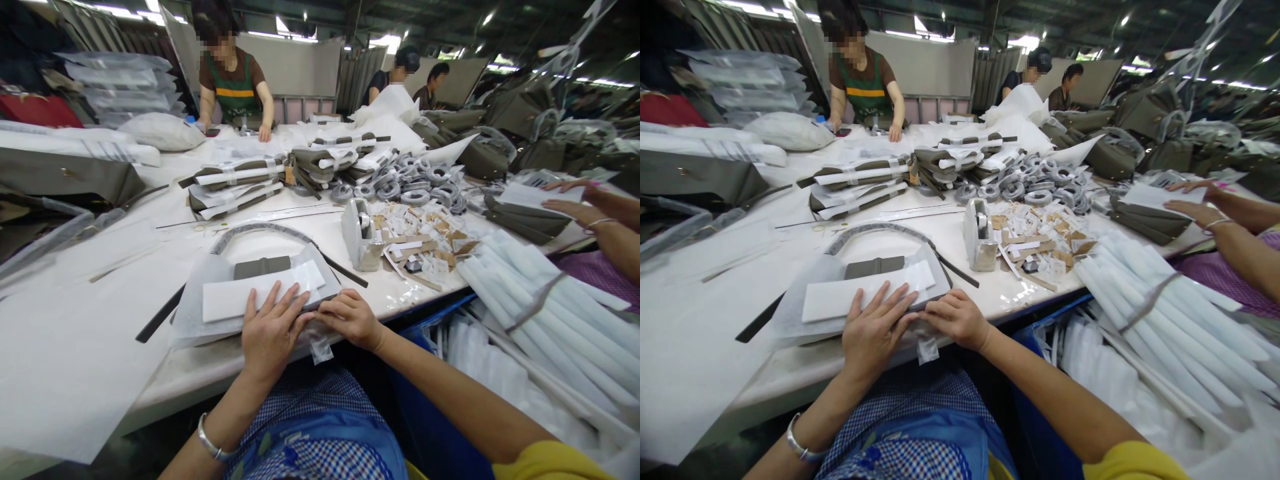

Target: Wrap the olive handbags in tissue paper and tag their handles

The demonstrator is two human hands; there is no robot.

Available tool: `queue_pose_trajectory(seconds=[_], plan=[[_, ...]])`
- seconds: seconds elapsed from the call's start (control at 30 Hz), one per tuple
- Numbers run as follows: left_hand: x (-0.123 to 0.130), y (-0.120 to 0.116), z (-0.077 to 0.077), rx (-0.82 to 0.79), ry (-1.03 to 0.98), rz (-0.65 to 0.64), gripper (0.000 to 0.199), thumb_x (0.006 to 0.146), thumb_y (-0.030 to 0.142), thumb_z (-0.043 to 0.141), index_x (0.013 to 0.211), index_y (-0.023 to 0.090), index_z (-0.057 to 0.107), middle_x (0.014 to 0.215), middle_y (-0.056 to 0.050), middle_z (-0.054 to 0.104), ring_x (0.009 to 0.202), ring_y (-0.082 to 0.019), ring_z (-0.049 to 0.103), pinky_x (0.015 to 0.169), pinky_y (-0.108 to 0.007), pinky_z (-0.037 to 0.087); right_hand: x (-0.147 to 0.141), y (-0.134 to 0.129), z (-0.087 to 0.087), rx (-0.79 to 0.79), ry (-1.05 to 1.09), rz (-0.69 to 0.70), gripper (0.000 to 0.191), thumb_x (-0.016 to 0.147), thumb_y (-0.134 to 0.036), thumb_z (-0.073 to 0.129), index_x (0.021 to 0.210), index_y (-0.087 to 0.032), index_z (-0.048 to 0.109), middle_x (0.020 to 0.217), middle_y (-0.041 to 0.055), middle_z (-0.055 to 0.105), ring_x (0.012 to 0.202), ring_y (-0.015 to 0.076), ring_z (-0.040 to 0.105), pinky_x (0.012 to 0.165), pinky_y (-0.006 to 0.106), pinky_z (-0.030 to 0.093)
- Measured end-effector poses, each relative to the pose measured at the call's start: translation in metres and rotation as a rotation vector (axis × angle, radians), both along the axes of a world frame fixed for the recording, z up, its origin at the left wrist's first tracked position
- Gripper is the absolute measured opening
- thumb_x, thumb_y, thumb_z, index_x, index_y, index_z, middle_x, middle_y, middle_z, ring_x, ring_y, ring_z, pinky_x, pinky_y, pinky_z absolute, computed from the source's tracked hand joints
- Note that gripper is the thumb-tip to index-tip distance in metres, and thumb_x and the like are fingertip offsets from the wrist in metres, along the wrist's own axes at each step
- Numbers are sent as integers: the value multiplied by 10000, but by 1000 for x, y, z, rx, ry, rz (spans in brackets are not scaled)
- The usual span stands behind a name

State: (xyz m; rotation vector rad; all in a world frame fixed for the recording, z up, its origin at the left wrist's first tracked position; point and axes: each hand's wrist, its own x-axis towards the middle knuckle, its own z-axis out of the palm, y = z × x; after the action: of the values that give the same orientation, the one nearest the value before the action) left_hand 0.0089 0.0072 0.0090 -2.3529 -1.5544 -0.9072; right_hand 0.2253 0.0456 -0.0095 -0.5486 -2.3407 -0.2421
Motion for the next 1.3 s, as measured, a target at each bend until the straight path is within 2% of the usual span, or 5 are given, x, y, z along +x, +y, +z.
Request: queue_pose_trajectory(seconds=[0.27, 0.57, 0.8, 1.03, 1.3], plan=[[2, 1, -7, 74, -2, 27, 325, 940, 303, 599, 1262, 337, 628, 1310, 12, 634, 1281, -292, 543, 1162, -563, 258, 5, -5, -1, -11, -39, 30, 240, 954, -156, 573, 1164, -224, 668, 1036, 36, 750, 892, 152, 665, 855, 356, 491], [1, 1, -7, 72, 23, 24, 348, 948, 263, 582, 1288, 332, 609, 1322, 8, 624, 1292, -297, 531, 1160, -571, 267, 19, -32, -8, -156, -231, 136, 365, 961, -250, 579, 1308, -140, 578, 1315, 131, 639, 1327, 215, 510, 1127, 476, 413], [1, 1, -11, 94, 32, 33, 368, 948, 240, 578, 1299, 348, 598, 1332, 15, 613, 1308, -294, 515, 1160, -566, 269, -4, -29, -18, -226, 9, 159, 266, 941, -87, 517, 1134, -176, 678, 1083, 61, 754, 1114, 166, 669, 1030, 368, 522], [5, 2, -13, 103, 28, 52, 366, 950, 228, 574, 1297, 339, 597, 1314, 22, 626, 1305, -294, 518, 1150, -573, 280, -6, -62, -12, -287, 72, 101, 314, 928, -74, 463, 1123, -204, 672, 1045, 45, 765, 1030, 162, 707, 970, 336, 559], [7, 1, -13, 97, 25, 27, 340, 962, 228, 551, 1286, 314, 608, 1306, -12, 646, 1277, -277, 550, 1177, -560, 228, -16, -50, 34, -347, 190, 26, 316, 908, -63, 473, 1037, -231, 707, 990, 22, 772, 913, 148, 724, 880, 306, 572]])
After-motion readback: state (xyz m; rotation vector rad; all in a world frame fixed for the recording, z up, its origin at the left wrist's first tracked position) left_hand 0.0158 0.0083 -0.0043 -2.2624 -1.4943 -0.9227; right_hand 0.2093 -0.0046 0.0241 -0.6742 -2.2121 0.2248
